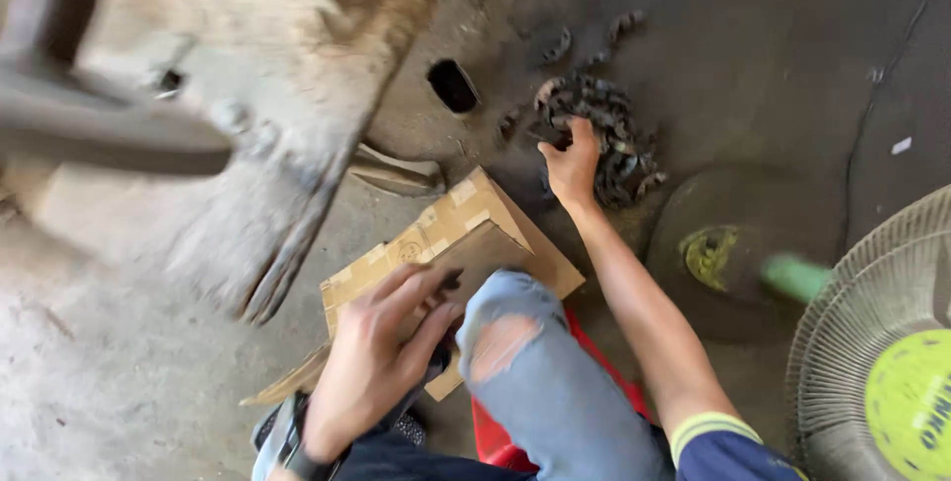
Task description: Grinding the surface of a motorcycle brake shoe on a bench grinder.
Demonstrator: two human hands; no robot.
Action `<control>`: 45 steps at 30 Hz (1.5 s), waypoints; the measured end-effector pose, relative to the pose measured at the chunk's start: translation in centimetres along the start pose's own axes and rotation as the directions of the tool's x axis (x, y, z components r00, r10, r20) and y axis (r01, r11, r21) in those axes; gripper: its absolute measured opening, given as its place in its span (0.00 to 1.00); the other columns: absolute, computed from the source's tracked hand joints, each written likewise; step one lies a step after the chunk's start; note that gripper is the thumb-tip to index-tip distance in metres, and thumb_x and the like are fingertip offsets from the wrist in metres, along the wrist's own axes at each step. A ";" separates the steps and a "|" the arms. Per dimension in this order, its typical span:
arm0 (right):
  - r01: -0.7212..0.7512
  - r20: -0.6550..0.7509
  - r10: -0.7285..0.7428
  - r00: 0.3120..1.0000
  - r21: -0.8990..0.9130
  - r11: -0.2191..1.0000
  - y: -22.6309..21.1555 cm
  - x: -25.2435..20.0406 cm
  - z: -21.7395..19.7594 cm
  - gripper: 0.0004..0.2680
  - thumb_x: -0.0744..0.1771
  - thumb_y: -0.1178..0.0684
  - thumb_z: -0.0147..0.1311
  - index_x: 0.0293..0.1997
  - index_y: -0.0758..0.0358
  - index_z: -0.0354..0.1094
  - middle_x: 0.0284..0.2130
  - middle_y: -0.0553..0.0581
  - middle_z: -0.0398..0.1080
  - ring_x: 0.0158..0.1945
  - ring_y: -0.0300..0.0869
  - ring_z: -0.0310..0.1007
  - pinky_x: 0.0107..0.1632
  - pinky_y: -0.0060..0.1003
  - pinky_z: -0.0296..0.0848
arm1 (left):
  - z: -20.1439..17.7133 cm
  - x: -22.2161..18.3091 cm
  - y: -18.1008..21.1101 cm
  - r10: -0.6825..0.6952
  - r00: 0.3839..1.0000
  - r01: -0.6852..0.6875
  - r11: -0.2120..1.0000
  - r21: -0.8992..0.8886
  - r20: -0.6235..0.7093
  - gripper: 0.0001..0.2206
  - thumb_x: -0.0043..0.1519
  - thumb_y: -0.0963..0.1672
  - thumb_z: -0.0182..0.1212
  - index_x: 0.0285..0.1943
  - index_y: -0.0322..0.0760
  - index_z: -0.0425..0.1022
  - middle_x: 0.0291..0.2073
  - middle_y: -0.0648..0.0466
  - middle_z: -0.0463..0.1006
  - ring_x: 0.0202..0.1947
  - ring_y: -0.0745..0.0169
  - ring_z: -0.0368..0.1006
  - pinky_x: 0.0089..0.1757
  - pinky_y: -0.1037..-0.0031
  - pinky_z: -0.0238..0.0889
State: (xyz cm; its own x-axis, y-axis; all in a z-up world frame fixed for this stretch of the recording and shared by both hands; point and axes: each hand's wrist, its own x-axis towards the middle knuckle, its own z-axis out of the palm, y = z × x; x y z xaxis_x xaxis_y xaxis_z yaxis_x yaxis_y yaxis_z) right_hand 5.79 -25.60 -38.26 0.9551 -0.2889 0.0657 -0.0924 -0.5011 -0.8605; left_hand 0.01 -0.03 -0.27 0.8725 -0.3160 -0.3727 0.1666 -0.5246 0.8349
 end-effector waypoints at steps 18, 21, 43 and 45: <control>-0.717 0.816 -0.021 0.578 0.520 0.464 -34.2 -1.3 -3.4 0.11 0.67 0.60 0.58 0.54 0.75 0.68 0.43 0.61 0.75 0.44 0.47 0.77 0.47 0.40 0.80 | -1.6 -2.1 -8.2 -0.034 0.789 -0.271 0.876 -0.398 -0.613 0.07 0.65 0.40 0.59 0.39 0.26 0.80 0.24 0.53 0.83 0.23 0.70 0.79 0.28 0.74 0.73; -0.748 0.811 0.020 0.585 0.529 0.400 -32.6 0.1 1.6 0.10 0.69 0.60 0.56 0.55 0.75 0.68 0.45 0.62 0.75 0.45 0.46 0.76 0.51 0.37 0.80 | -2.9 0.3 -10.2 -0.046 0.723 -0.310 0.870 -0.384 -0.689 0.07 0.64 0.40 0.61 0.39 0.27 0.82 0.23 0.52 0.82 0.22 0.71 0.77 0.26 0.75 0.71; -0.687 0.718 -0.025 0.696 0.675 0.269 -34.5 0.7 8.5 0.10 0.71 0.55 0.52 0.55 0.70 0.69 0.45 0.59 0.76 0.44 0.42 0.77 0.47 0.34 0.80 | -8.5 4.1 -12.5 0.248 0.434 -0.285 0.950 0.129 -0.866 0.07 0.61 0.38 0.63 0.46 0.28 0.78 0.34 0.40 0.81 0.33 0.46 0.79 0.38 0.65 0.70; -0.669 0.702 0.002 0.712 0.677 0.305 -35.5 0.3 7.8 0.10 0.71 0.56 0.52 0.55 0.72 0.69 0.44 0.62 0.76 0.44 0.43 0.77 0.48 0.35 0.79 | -8.7 4.0 -12.1 0.225 0.461 -0.278 0.955 0.102 -0.858 0.07 0.61 0.39 0.63 0.46 0.28 0.78 0.34 0.41 0.81 0.32 0.47 0.79 0.37 0.66 0.70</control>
State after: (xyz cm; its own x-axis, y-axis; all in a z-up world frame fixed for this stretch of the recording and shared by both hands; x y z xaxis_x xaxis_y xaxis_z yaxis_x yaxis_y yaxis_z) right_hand 11.54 -1.58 -11.65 0.8773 0.3663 -0.3101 -0.4769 0.5932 -0.6486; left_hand 5.44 11.95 -8.35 0.8340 0.4146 0.3641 -0.1299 -0.4938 0.8598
